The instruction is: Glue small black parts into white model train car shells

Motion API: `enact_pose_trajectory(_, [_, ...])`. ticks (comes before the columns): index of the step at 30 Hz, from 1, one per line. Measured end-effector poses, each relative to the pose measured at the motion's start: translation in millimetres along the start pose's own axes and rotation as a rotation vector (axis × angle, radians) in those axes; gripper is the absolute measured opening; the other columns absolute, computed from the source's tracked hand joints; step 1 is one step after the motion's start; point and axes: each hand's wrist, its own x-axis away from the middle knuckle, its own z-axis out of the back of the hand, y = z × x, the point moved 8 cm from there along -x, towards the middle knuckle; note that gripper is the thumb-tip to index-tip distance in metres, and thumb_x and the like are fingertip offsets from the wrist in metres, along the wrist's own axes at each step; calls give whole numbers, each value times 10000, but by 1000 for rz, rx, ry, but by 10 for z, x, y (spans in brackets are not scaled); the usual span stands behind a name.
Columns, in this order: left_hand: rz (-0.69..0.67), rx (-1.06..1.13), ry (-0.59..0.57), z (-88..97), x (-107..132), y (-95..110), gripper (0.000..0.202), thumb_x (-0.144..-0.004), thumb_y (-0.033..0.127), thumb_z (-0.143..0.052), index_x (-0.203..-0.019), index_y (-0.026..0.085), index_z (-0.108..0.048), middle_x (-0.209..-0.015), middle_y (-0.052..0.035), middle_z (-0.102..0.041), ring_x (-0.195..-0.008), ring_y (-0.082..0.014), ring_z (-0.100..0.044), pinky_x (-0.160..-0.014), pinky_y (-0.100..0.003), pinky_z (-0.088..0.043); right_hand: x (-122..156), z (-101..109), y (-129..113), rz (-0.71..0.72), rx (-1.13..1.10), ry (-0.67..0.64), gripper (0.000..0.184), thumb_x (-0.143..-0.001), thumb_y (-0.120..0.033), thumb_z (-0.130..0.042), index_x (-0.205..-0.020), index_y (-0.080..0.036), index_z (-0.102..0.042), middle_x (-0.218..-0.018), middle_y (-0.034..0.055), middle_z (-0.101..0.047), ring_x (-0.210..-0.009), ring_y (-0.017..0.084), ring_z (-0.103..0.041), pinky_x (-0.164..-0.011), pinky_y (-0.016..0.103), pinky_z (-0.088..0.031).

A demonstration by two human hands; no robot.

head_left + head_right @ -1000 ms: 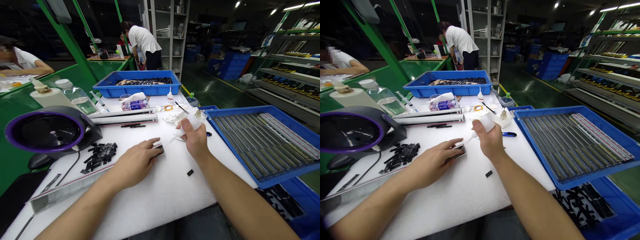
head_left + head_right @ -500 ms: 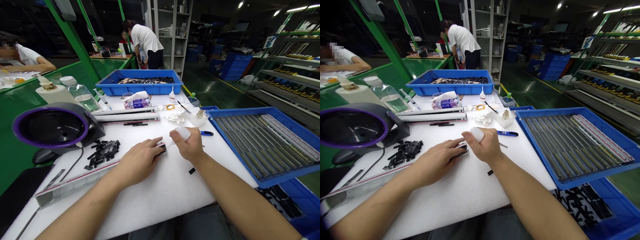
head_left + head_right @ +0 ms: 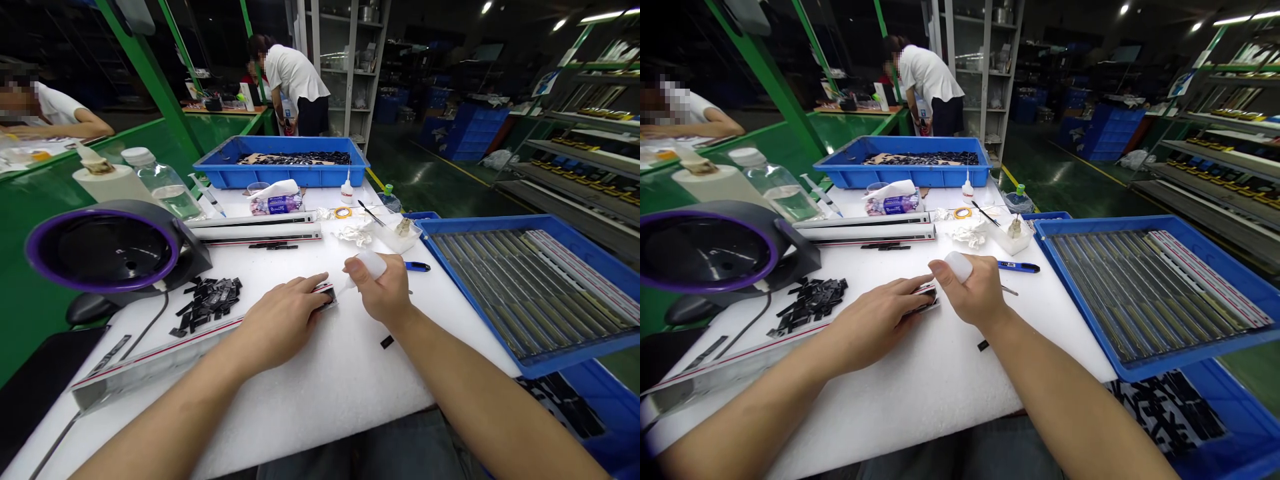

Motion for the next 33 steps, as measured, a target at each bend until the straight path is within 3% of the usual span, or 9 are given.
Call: enact_pose_trajectory(33, [10,-17,-33,-1,9,-9,342,-881,198,-448,-1145,290,-644,-1459,-11,-474,-1164,-271,-568,-914,-453,-511,-19,19,20,-27,-21,12,446,-905,-453,-572,-558,-174,-547,-473,-39,-444,-469,94,-438,-481,255,-340])
